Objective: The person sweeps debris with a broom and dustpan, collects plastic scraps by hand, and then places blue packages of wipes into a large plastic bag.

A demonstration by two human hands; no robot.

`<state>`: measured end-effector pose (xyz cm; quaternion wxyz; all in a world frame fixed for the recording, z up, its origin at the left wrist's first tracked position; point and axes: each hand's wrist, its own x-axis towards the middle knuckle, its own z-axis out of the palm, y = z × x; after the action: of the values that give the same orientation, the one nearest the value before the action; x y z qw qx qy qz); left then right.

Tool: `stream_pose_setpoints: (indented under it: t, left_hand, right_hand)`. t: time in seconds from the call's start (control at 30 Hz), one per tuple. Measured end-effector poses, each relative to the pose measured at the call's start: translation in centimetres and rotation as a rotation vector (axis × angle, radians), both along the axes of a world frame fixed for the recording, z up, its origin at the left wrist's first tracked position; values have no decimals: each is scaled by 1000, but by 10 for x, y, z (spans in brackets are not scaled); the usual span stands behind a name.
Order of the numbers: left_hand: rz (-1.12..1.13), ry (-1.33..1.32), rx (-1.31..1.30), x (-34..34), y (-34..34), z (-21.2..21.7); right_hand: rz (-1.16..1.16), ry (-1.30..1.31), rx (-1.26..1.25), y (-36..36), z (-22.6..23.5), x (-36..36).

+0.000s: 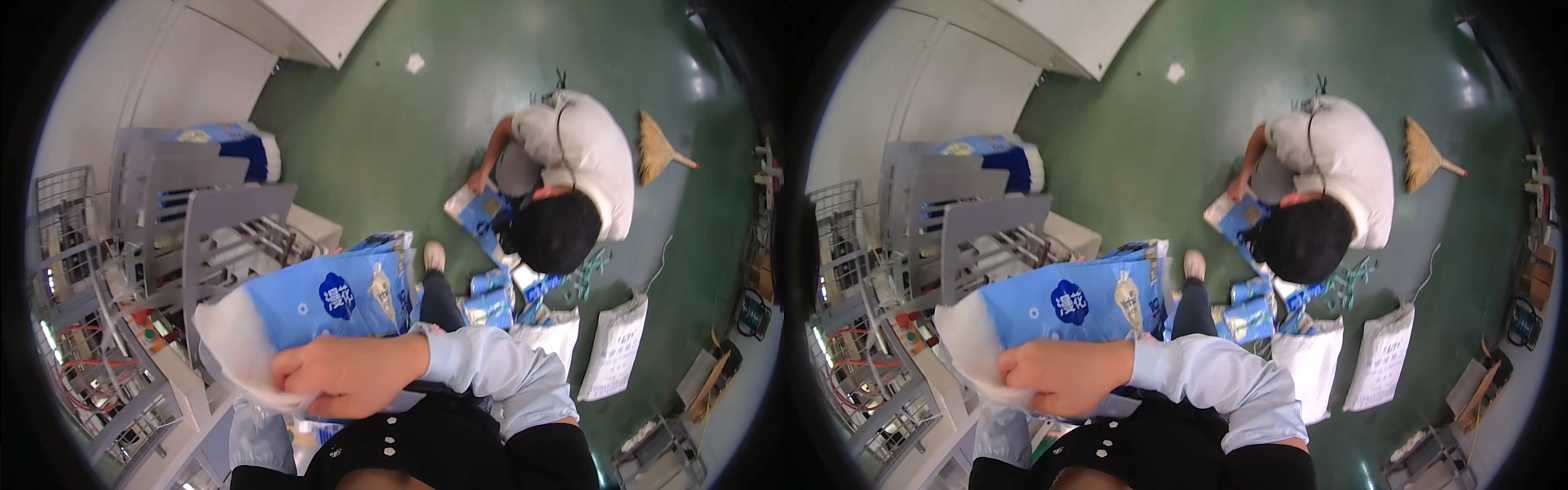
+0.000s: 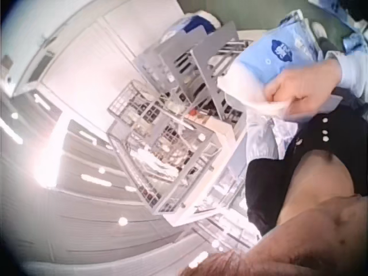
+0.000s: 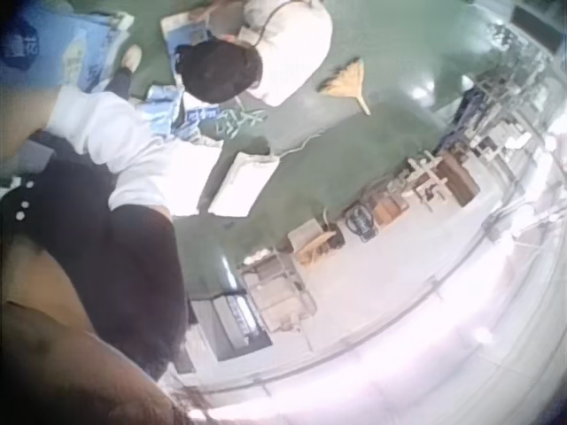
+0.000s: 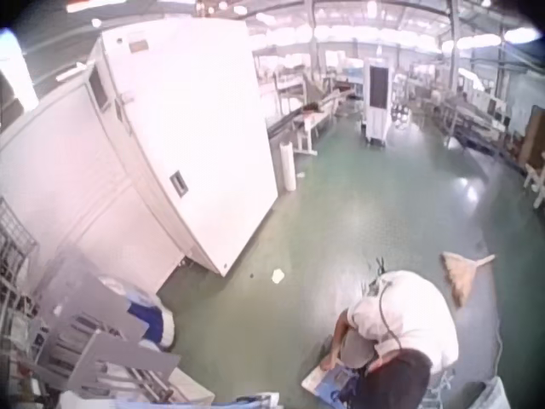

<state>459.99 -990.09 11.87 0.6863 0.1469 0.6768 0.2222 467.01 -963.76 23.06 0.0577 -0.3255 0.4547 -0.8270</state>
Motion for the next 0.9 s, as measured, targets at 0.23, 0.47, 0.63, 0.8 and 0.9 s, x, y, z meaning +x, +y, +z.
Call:
stream_pose_setpoints:
  t: [0.23, 0.47, 0.63, 0.8, 0.9]
  left_hand:
    - [-194, -79, 202, -129, 125, 74]
    - [-436, -92, 348, -262, 282, 92]
    - [-673, -82, 420, -370, 449, 89]
    - [-860, -142, 595, -432, 648, 111]
    - [-587, -385, 925, -455, 753, 147]
  right_hand:
    - [3, 153, 214, 130, 65, -92]
    - [41, 368, 207, 249, 135, -193]
    - [-199, 126, 39, 382, 168, -263]
    - [-843, -209, -47, 516, 175, -244]
    - [-1209, -319, -103, 581, 162, -220]
